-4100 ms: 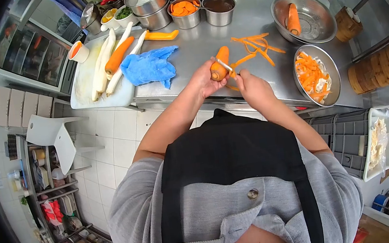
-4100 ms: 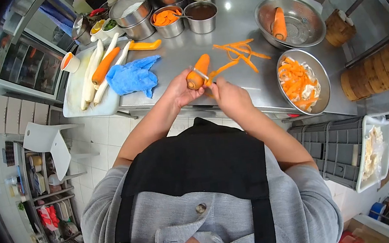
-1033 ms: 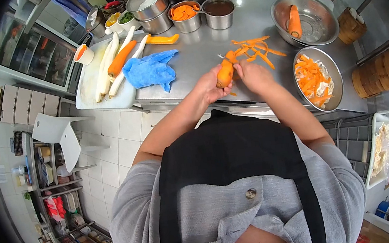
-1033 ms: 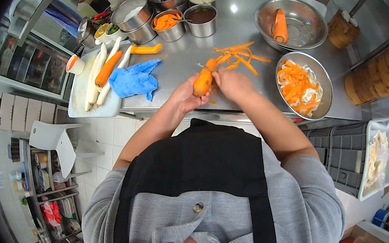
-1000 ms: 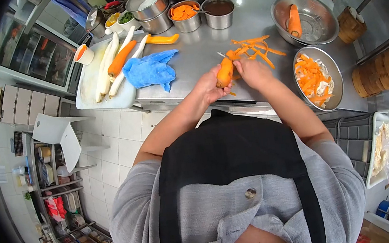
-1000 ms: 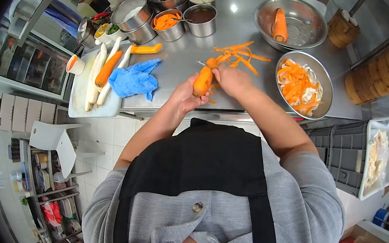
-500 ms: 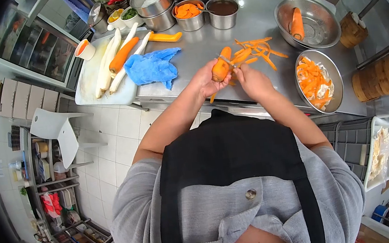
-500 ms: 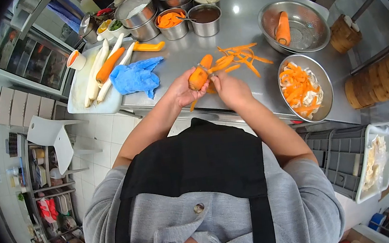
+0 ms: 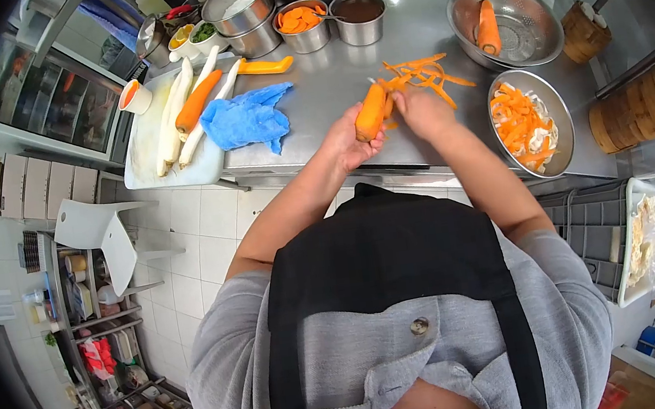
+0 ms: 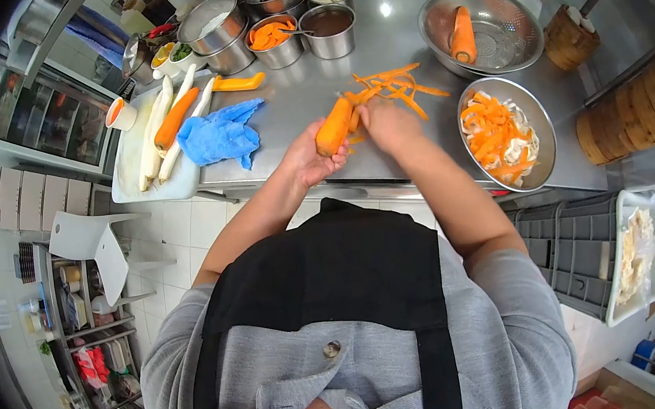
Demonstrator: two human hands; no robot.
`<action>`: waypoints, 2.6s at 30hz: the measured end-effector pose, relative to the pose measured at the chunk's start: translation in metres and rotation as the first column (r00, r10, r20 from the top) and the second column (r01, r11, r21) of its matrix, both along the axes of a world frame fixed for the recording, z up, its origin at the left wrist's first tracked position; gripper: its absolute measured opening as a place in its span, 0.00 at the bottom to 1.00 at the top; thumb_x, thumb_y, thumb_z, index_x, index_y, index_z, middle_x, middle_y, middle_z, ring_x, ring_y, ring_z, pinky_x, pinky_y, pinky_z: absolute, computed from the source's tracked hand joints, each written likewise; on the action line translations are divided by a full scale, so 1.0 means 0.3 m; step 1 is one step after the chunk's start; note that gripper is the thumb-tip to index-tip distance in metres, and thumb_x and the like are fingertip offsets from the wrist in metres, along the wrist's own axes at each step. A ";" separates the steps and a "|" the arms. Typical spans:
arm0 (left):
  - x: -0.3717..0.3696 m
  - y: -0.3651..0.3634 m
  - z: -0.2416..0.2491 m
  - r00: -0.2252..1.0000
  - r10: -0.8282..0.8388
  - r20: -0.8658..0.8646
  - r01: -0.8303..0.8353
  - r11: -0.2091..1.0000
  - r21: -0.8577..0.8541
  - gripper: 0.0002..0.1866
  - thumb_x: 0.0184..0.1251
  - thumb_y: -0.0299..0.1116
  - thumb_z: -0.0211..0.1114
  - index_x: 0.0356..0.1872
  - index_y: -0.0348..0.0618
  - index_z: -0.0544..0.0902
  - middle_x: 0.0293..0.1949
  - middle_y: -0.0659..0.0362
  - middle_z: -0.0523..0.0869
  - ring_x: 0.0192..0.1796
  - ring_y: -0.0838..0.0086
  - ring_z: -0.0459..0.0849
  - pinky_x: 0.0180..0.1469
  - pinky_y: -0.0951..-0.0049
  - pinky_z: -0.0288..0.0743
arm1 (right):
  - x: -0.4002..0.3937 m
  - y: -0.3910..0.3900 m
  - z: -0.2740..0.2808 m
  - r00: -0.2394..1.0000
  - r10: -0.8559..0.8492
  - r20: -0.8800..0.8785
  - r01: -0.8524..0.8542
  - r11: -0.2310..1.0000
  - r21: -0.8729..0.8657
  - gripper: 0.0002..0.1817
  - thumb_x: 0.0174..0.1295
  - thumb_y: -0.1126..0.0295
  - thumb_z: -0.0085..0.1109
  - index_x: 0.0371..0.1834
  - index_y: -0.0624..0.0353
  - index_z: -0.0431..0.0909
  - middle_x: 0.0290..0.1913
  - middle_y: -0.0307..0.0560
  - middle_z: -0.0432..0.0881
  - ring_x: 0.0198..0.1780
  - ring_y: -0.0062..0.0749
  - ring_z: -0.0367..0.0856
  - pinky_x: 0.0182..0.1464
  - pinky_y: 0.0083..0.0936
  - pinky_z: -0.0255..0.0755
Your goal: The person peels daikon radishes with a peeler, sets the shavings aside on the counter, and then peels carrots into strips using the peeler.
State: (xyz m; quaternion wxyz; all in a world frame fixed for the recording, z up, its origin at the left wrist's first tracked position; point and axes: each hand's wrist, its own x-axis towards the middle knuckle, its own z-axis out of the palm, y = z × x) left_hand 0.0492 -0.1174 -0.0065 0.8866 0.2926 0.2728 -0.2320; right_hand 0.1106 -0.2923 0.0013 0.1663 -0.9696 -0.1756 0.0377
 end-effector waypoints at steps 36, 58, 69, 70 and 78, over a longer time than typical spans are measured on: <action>0.000 0.028 0.046 0.996 0.043 0.078 -0.036 0.995 -0.091 0.24 0.75 0.51 0.47 0.55 0.41 0.73 0.44 0.51 0.80 0.38 0.65 0.81 0.35 0.73 0.79 | -0.058 -0.008 0.086 0.998 -0.008 -0.059 0.013 0.997 0.074 0.23 0.72 0.50 0.37 0.44 0.59 0.75 0.38 0.58 0.84 0.41 0.54 0.83 0.44 0.48 0.75; -0.030 0.072 0.035 0.753 -0.247 0.610 -0.405 0.557 0.725 0.26 0.66 0.43 0.62 0.60 0.41 0.71 0.47 0.53 0.78 0.46 0.62 0.80 0.46 0.65 0.76 | 0.083 -0.039 -0.008 0.981 -0.164 -0.101 0.164 0.986 -0.016 0.25 0.72 0.48 0.36 0.53 0.56 0.75 0.47 0.61 0.82 0.51 0.56 0.80 0.53 0.48 0.72; -0.051 0.432 0.225 0.649 -0.495 0.578 -0.761 -0.436 0.480 0.33 0.48 0.29 0.72 0.61 0.53 0.74 0.48 0.47 0.76 0.53 0.53 0.77 0.55 0.60 0.74 | -0.030 0.004 0.055 0.988 -0.080 -0.132 0.090 0.994 0.069 0.24 0.70 0.51 0.42 0.61 0.53 0.67 0.51 0.61 0.81 0.54 0.56 0.78 0.55 0.47 0.71; -0.062 0.492 0.237 0.685 -0.460 0.565 -0.726 -0.498 0.474 0.33 0.48 0.28 0.72 0.60 0.53 0.75 0.48 0.47 0.76 0.52 0.53 0.77 0.55 0.60 0.74 | -0.036 0.011 0.051 0.981 -0.069 -0.182 0.070 0.998 0.000 0.24 0.70 0.51 0.43 0.61 0.53 0.67 0.51 0.61 0.81 0.54 0.55 0.78 0.55 0.47 0.71; -0.095 1.173 0.220 0.882 0.065 0.467 -0.254 -0.770 0.586 0.30 0.47 0.35 0.75 0.56 0.46 0.79 0.46 0.45 0.84 0.51 0.53 0.82 0.55 0.60 0.75 | -0.040 -0.013 0.001 0.969 -0.108 -0.221 0.123 0.991 0.057 0.24 0.68 0.52 0.46 0.62 0.54 0.65 0.53 0.60 0.80 0.55 0.55 0.78 0.57 0.46 0.70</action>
